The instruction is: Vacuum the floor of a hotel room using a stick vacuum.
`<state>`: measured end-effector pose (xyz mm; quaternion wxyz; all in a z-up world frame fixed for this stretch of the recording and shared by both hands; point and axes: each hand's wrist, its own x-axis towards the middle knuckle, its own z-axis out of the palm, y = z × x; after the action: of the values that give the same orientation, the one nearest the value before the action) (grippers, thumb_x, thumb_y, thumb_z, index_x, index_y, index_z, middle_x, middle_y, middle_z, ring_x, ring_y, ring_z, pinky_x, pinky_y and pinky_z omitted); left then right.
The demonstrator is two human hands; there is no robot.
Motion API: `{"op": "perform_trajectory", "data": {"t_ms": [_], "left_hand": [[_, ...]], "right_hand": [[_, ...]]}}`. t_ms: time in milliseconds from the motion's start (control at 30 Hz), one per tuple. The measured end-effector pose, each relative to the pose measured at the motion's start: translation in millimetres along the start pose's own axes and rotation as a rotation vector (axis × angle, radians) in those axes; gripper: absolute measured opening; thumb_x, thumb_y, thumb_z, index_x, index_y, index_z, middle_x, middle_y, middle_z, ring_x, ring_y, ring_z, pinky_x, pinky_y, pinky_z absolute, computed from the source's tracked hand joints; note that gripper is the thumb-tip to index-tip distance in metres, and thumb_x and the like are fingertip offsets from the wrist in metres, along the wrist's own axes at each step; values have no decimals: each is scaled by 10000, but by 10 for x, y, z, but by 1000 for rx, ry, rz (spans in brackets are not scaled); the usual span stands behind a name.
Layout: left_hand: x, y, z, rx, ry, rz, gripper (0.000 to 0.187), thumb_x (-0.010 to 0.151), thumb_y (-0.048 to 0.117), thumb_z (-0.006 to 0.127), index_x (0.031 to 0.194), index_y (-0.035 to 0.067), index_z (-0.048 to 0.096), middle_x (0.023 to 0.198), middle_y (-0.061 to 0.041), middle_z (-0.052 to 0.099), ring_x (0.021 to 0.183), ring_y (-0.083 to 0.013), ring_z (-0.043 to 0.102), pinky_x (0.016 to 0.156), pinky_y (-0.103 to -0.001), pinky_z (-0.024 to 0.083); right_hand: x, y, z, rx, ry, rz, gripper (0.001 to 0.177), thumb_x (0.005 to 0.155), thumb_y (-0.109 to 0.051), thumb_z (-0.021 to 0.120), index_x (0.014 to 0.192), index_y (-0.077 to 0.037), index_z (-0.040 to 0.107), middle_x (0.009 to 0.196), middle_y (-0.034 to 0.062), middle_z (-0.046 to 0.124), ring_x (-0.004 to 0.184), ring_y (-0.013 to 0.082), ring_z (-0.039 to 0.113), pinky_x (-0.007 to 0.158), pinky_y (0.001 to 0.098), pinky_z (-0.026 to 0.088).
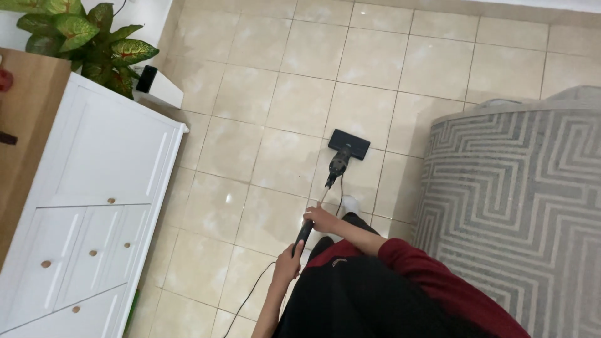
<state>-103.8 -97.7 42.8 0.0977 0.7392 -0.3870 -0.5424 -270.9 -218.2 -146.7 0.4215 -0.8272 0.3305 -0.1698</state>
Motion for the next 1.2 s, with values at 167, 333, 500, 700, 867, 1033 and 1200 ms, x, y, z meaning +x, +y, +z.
{"op": "perform_trajectory", "data": {"t_ms": [167, 333, 500, 700, 867, 1033, 1200], "left_hand": [[-508, -512, -437, 46, 50, -15, 623, 973, 635, 496, 943, 44, 691, 518, -71, 599, 409, -182, 604, 434, -335, 488], [-971, -555, -736, 88, 75, -29, 590, 958, 622, 514, 929, 63, 701, 515, -81, 604, 408, -186, 611, 428, -340, 485], [-1027, -889, -611, 119, 125, 60, 601, 972, 602, 507, 902, 37, 702, 577, -148, 648, 528, -298, 664, 531, -418, 511], [-893, -944, -386, 69, 169, 48, 594, 974, 592, 495, 924, 48, 726, 705, -205, 697, 711, -397, 697, 664, -463, 528], [-536, -629, -218, -13, 183, 67, 587, 963, 593, 494, 966, 55, 728, 726, -216, 703, 727, -414, 712, 671, -474, 541], [431, -213, 263, 66, 249, 157, 579, 972, 602, 507, 1047, 69, 719, 777, -244, 698, 799, -461, 681, 687, -512, 535], [900, 1033, 298, 118, 102, 206, 600, 1000, 592, 490, 1121, 22, 636, 717, -210, 695, 699, -411, 690, 610, -494, 525]], "right_hand": [[-9, -688, 556, 9, -15, 4, 84, 926, -166, 720, 970, -99, 698, 1136, 194, 677, 1199, 370, 598, 1151, 674, 210], [-32, -1061, 744, 100, 10, -64, 151, 892, -104, 722, 1035, -96, 675, 1203, 190, 653, 1241, 371, 579, 1195, 662, 228], [-82, -1460, 464, 221, -108, -190, 194, 802, 66, 690, 957, -50, 674, 1485, 200, 505, 1486, 447, 240, 1113, 525, 403], [-82, -1449, 236, 150, -88, -217, 87, 928, -79, 735, 949, -77, 651, 1541, 87, 512, 1520, 335, 376, 976, 430, 537], [97, -1080, -114, 54, -218, -182, 137, 871, -74, 691, 1006, -98, 693, 1497, 82, 542, 1509, 313, 394, 952, 421, 541], [287, -275, -631, 27, -47, -206, 81, 974, -140, 699, 979, -66, 665, 1435, 89, 599, 1511, 339, 393, 1015, 426, 522], [496, 811, -1211, 73, 71, -208, 83, 1048, -125, 700, 1041, -50, 668, 1278, 43, 673, 1540, 296, 506, 1355, 503, 309]]}}
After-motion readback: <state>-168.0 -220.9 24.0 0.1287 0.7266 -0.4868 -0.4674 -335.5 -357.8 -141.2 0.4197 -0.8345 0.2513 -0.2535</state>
